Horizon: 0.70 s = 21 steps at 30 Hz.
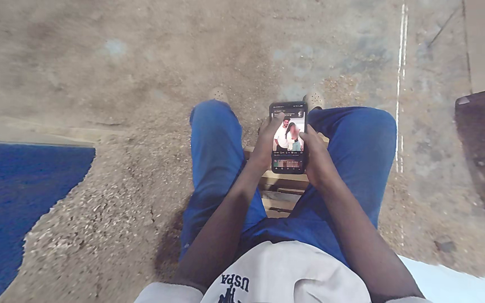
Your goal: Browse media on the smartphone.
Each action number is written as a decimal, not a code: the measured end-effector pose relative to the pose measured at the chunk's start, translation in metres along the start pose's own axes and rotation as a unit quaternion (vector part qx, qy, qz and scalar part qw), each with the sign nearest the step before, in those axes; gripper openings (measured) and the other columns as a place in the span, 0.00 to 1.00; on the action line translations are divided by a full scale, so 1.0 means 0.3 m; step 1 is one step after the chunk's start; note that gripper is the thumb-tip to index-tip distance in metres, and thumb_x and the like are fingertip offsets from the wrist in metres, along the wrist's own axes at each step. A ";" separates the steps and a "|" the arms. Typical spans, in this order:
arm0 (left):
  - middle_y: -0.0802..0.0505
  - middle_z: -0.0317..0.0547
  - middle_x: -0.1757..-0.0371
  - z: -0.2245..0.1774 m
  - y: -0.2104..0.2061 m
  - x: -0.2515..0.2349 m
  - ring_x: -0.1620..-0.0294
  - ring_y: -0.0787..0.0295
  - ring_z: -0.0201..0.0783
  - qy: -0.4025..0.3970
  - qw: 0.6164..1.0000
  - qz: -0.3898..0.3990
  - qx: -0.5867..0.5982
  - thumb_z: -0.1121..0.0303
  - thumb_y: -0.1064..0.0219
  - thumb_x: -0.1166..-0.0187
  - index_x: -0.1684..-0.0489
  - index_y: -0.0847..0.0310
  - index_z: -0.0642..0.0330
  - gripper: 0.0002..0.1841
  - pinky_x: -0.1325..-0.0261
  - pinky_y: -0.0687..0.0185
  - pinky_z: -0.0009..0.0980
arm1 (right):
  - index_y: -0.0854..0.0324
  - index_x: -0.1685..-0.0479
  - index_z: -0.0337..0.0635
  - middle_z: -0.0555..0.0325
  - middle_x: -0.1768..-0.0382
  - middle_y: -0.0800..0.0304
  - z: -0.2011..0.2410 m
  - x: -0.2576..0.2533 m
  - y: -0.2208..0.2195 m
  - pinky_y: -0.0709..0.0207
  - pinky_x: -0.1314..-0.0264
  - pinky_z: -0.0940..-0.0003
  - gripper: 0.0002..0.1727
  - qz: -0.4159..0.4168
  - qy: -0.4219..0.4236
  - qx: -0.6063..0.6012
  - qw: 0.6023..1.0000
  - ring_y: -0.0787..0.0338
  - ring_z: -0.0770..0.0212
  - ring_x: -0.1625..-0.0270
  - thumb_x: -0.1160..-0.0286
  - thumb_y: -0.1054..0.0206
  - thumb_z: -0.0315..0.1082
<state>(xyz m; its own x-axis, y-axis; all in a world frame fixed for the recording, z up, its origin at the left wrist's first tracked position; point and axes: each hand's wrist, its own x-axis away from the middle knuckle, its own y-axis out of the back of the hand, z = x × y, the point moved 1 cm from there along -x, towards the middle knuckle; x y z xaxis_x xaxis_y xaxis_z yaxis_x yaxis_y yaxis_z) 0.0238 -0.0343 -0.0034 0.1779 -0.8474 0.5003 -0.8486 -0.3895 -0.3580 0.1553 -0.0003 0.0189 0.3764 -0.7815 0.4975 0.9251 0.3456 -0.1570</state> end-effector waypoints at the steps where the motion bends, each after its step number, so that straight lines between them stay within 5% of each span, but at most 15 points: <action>1: 0.08 0.39 0.46 0.005 0.002 -0.004 0.52 0.09 0.34 -0.001 1.000 -0.004 0.000 0.36 0.45 0.17 0.22 0.29 0.39 0.30 0.52 0.10 0.37 | 0.24 0.29 0.54 0.60 0.51 0.09 -0.001 0.000 -0.001 0.13 0.54 0.67 0.22 -0.001 0.001 0.005 1.000 0.09 0.66 0.52 0.09 0.58 0.46; 5: 0.07 0.41 0.49 0.004 -0.003 -0.021 0.54 0.07 0.34 -0.022 1.000 -0.014 0.013 0.43 0.43 0.15 0.25 0.29 0.50 0.28 0.51 0.08 0.37 | 0.28 0.23 0.54 0.60 0.47 0.10 -0.001 0.001 -0.008 0.13 0.51 0.67 0.26 -0.009 -0.005 0.022 1.000 0.09 0.67 0.49 0.08 0.61 0.51; 13: 0.08 0.42 0.47 0.006 0.005 -0.003 0.54 0.08 0.38 0.015 0.999 -0.039 -0.024 0.32 0.46 0.20 0.24 0.28 0.42 0.33 0.53 0.10 0.41 | 0.25 0.27 0.54 0.60 0.48 0.09 -0.010 -0.004 -0.003 0.14 0.48 0.63 0.27 0.000 -0.005 0.027 1.000 0.09 0.65 0.48 0.08 0.62 0.54; 19: 0.07 0.37 0.52 -0.010 -0.020 -0.015 0.50 0.09 0.30 -0.050 0.996 -0.046 0.060 0.45 0.71 0.08 0.36 0.23 0.51 0.31 0.46 0.11 0.33 | 0.26 0.26 0.52 0.60 0.46 0.09 -0.006 -0.008 -0.003 0.13 0.43 0.62 0.28 -0.001 0.000 0.014 1.000 0.09 0.65 0.45 0.07 0.64 0.52; 21: 0.09 0.36 0.48 -0.017 -0.025 -0.017 0.46 0.11 0.28 -0.070 0.995 -0.029 0.067 0.44 0.78 0.09 0.32 0.27 0.52 0.34 0.40 0.13 0.32 | 0.26 0.27 0.53 0.60 0.47 0.09 -0.004 -0.007 -0.002 0.13 0.45 0.62 0.27 -0.001 -0.007 0.018 1.000 0.09 0.65 0.47 0.08 0.63 0.53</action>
<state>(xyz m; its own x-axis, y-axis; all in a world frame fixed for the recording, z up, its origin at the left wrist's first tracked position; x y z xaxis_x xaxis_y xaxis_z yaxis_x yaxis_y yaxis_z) 0.0267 -0.0252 0.0009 0.3000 -0.8609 0.4109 -0.7623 -0.4753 -0.4393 0.1540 0.0005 0.0169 0.3733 -0.7755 0.5092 0.9235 0.3626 -0.1249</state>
